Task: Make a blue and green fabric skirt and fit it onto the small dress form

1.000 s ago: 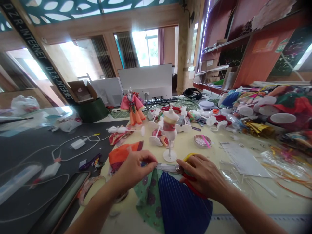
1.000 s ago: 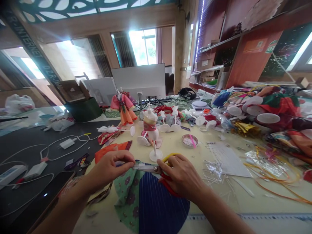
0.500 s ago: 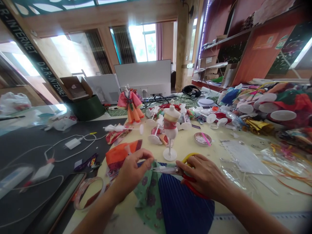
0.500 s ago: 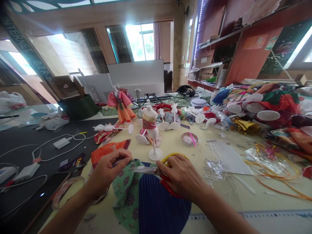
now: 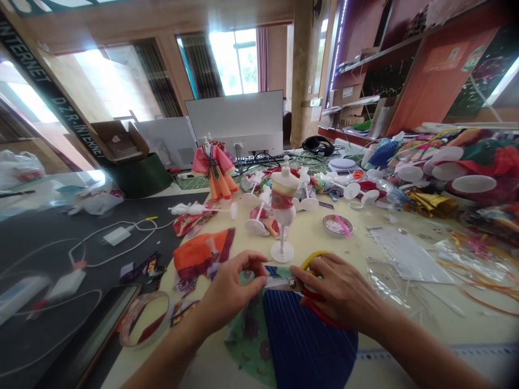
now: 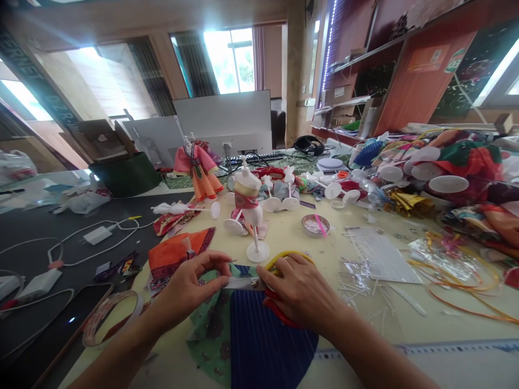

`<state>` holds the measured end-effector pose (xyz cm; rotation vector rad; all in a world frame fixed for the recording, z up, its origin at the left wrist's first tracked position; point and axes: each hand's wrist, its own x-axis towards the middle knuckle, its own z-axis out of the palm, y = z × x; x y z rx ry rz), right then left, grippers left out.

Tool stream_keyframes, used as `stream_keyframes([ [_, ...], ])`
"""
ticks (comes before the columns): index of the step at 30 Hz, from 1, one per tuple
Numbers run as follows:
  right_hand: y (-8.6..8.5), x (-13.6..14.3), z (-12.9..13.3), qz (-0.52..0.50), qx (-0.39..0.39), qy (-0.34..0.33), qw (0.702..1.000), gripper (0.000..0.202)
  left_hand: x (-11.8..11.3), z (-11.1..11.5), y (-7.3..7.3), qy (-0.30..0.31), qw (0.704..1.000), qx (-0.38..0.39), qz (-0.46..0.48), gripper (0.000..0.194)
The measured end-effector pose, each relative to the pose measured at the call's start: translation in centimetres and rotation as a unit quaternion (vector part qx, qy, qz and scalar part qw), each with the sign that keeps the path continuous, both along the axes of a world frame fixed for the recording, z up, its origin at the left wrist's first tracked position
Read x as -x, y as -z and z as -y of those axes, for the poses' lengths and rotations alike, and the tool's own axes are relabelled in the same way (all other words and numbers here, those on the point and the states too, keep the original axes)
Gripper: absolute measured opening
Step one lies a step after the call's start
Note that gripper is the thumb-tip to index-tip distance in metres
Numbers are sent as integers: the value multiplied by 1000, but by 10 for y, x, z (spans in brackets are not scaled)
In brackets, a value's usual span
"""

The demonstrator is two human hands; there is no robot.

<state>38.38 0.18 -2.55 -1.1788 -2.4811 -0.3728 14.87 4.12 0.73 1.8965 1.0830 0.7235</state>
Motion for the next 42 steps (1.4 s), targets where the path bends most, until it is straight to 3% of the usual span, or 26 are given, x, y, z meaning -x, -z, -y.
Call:
stream_keyframes([
  [4,0,1,1,3,-6,-2,1000,34,1,0,1,-2,998,-51,-24,23],
  [12,1,1,2,8,23,7,1000,34,1,3,9,29,971,-238,-27,23],
  [19,-1,3,1,4,39,15,999,38,5,-2,8,-85,977,-195,-14,20],
  [25,0,-2,-2,1,31,11,999,43,-2,-6,10,-231,962,-121,78,34],
  [29,6,-8,-9,-15,-13,-15,1000,42,-7,-7,6,-286,948,-85,111,34],
  [32,3,-10,-8,-41,-54,-41,997,48,-7,-9,7,-285,950,-68,104,34],
  [35,-9,-18,7,-52,-97,-27,994,49,-3,-14,14,-254,963,-38,85,35],
  [39,-14,-53,54,-35,-120,45,991,49,1,-22,26,-257,962,-27,87,32],
  [42,-3,-100,93,-38,-70,177,981,48,0,-23,31,-258,960,-96,60,29],
])
